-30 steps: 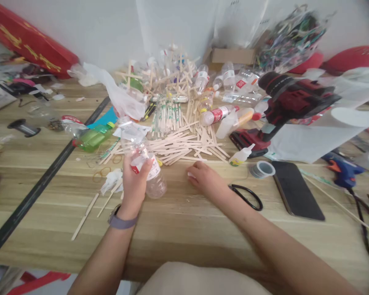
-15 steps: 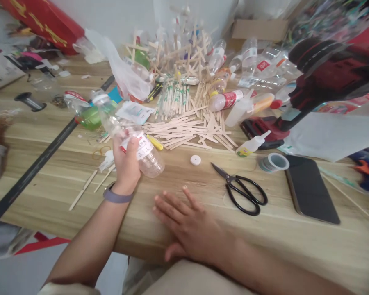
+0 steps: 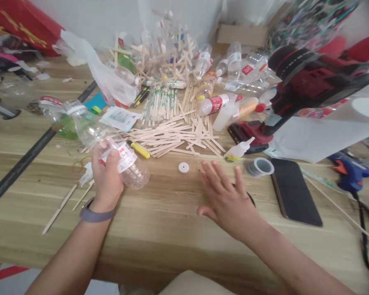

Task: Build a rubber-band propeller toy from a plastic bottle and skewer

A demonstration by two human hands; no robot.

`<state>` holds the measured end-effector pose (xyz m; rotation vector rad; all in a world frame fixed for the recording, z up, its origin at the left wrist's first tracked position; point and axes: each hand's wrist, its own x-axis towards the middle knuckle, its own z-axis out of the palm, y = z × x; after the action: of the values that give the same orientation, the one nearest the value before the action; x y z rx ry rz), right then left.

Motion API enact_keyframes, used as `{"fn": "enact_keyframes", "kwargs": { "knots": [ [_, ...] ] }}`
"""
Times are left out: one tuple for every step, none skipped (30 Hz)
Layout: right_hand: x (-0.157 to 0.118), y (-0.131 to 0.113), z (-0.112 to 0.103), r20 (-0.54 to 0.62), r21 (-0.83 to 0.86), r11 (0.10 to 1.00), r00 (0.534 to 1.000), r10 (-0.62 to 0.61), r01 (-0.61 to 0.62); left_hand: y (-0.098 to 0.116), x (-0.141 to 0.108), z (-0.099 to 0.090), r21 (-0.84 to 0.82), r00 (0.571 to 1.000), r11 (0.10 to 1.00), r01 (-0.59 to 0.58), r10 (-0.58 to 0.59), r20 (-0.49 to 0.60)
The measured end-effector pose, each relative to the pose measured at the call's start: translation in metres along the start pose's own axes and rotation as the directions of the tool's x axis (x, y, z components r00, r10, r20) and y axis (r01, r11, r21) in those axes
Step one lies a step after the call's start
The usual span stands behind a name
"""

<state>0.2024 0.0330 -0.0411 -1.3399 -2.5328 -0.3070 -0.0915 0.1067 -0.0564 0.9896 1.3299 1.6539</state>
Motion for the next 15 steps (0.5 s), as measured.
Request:
{"fn": "enact_keyframes", "kwargs": {
  "knots": [
    [-0.002,0.01,-0.01,-0.039,-0.016,0.999,0.998,0.038,-0.039,0.002,-0.001,0.002,-0.021,0.995,0.997,-0.07,0.068,-0.069],
    [-0.006,0.019,-0.018,-0.101,-0.02,0.996,0.991,0.088,-0.09,0.005,-0.002,0.005,-0.039,0.989,0.994,-0.106,0.101,-0.109],
    [-0.011,0.026,-0.025,-0.166,-0.005,0.987,0.974,0.155,-0.158,0.007,-0.003,0.007,-0.065,0.986,0.99,-0.121,0.112,-0.126],
    [-0.018,0.031,-0.028,-0.166,0.015,0.974,0.96,0.223,-0.224,0.009,-0.004,0.01,-0.091,0.992,0.991,-0.095,0.086,-0.098],
    [-0.026,0.035,-0.028,-0.13,0.019,0.968,0.959,0.252,-0.252,0.011,-0.005,0.012,-0.126,0.995,0.989,-0.073,0.063,-0.08],
    [-0.035,0.038,-0.025,-0.05,0.055,0.968,0.968,0.246,-0.244,0.012,-0.006,0.013,-0.151,0.999,0.988,-0.032,0.026,-0.04],
    [-0.044,0.039,-0.019,0.018,0.101,0.969,0.975,0.223,-0.223,0.013,-0.007,0.015,-0.163,1.0,0.987,0.008,-0.009,-0.007],
    [-0.051,0.039,-0.011,0.093,0.128,0.967,0.974,0.208,-0.219,0.014,-0.008,0.015,-0.169,0.999,0.985,0.039,-0.036,0.023],
    [-0.057,0.039,-0.002,0.141,0.142,0.964,0.968,0.206,-0.226,0.015,-0.009,0.016,-0.171,0.996,0.982,0.078,-0.07,0.054],
    [-0.06,0.04,0.006,0.176,0.148,0.956,0.958,0.228,-0.255,0.015,-0.011,0.016,-0.183,0.991,0.976,0.119,-0.106,0.079],
    [-0.062,0.04,0.012,0.205,0.161,0.942,0.944,0.258,-0.293,0.016,-0.013,0.017,-0.183,0.984,0.97,0.157,-0.138,0.115],
    [-0.062,0.04,0.014,0.225,0.187,0.924,0.93,0.291,-0.334,0.018,-0.014,0.017,-0.181,0.976,0.966,0.184,-0.158,0.15],
    [-0.061,0.041,0.014,0.251,0.232,0.896,0.913,0.321,-0.379,0.019,-0.016,0.017,-0.185,0.972,0.962,0.199,-0.169,0.163],
    [-0.059,0.041,0.011,0.27,0.294,0.858,0.898,0.348,-0.421,0.02,-0.018,0.018,-0.186,0.968,0.959,0.214,-0.182,0.172],
    [-0.056,0.04,0.005,0.26,0.37,0.807,0.885,0.387,-0.461,0.022,-0.019,0.018,-0.182,0.964,0.958,0.223,-0.19,0.183]
  ]
}}
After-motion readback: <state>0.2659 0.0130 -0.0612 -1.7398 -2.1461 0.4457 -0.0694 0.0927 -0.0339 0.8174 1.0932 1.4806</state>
